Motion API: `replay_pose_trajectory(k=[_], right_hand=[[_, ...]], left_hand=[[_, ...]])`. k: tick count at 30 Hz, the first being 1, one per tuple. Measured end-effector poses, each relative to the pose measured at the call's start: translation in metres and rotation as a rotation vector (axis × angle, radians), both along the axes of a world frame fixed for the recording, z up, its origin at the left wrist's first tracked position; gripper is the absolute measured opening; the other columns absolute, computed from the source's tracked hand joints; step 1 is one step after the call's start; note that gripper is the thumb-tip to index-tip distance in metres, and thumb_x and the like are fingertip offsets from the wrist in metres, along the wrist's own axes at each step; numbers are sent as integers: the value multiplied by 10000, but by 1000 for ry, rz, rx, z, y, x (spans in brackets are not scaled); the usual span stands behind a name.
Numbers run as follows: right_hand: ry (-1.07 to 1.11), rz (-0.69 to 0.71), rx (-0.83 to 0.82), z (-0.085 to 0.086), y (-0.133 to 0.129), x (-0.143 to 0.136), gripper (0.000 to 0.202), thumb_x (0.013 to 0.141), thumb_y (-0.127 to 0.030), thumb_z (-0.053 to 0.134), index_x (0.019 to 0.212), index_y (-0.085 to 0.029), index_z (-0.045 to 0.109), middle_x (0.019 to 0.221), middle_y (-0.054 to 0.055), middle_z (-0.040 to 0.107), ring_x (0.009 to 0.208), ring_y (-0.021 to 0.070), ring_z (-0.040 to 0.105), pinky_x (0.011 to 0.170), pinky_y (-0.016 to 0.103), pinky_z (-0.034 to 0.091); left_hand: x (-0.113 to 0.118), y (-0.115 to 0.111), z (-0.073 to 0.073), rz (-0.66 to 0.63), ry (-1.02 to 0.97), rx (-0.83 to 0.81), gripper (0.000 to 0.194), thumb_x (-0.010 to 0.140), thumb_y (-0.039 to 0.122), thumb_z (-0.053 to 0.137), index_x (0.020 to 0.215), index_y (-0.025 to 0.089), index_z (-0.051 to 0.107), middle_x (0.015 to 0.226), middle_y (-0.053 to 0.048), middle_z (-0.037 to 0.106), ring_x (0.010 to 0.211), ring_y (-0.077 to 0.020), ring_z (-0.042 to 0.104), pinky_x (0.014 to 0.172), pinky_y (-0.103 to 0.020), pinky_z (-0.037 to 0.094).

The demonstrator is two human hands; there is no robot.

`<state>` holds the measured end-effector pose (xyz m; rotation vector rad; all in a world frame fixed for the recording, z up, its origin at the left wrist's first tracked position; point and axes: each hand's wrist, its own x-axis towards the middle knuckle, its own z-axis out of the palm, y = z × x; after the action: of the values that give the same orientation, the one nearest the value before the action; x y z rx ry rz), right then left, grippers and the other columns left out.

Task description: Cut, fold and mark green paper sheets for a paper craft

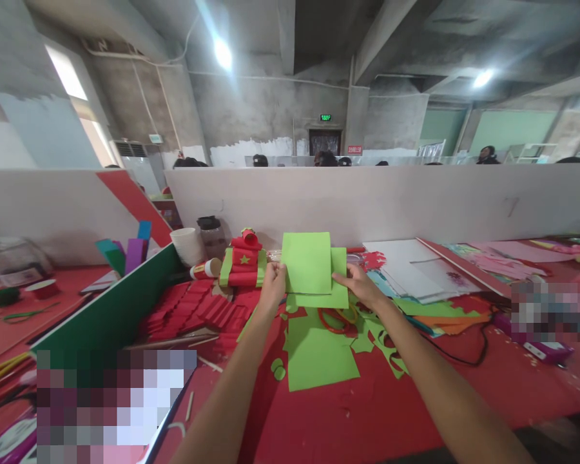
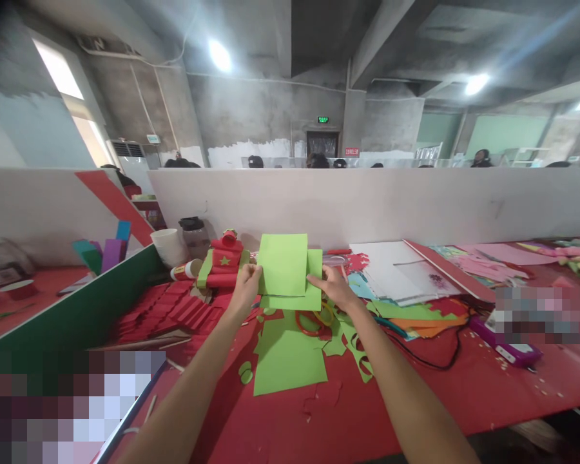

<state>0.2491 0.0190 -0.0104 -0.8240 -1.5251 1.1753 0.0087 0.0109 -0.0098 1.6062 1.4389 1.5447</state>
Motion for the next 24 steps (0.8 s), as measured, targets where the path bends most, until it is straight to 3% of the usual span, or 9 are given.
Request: replay_pose_trajectory(k=[5, 9, 13, 18, 24], right_hand=[[60, -36, -7, -5, 8, 2, 523, 735, -508, 737, 1158, -225, 618, 1030, 68, 716, 941, 291, 673, 818, 427, 547], [3, -185, -24, -9, 13, 1, 498, 822, -622, 583, 1156, -256, 634, 1023, 68, 719, 1103, 305, 602, 929, 437, 493], [52, -313, -13, -13, 16, -4, 551, 837, -679, 512, 1192, -275, 630, 1071, 84, 710, 1240, 318, 510, 1025, 465, 428], [70, -393, 25, -14, 13, -12, 641, 833, -716, 483, 1282, -269, 574, 1272, 84, 624, 1362, 289, 389, 1122, 462, 325], [41, -395, 65, -12, 9, -15, 671, 830, -725, 472, 1272, -227, 562, 1380, 93, 538, 1364, 280, 369, 1108, 412, 328]], left_hand=[[13, 2, -5, -86, -24, -38, 151, 917, 355, 450, 949, 207, 436, 794, 3, 517, 699, -145, 521, 658, -263, 436], [16, 2, -6, -122, 14, 35, 262, 918, 352, 470, 1119, 183, 473, 1027, -91, 620, 974, -206, 590, 841, -321, 459], [22, -4, -3, -170, 57, 70, 350, 931, 370, 458, 1215, 173, 513, 1174, -133, 621, 1207, -250, 513, 991, -375, 407], [31, -10, -3, -295, 44, 93, 418, 944, 374, 439, 1312, 179, 473, 1305, -130, 572, 1272, -229, 483, 1065, -372, 373], [38, -11, -8, -283, -20, 92, 431, 937, 348, 456, 1336, 187, 443, 1425, -137, 480, 1388, -237, 364, 1136, -399, 304]])
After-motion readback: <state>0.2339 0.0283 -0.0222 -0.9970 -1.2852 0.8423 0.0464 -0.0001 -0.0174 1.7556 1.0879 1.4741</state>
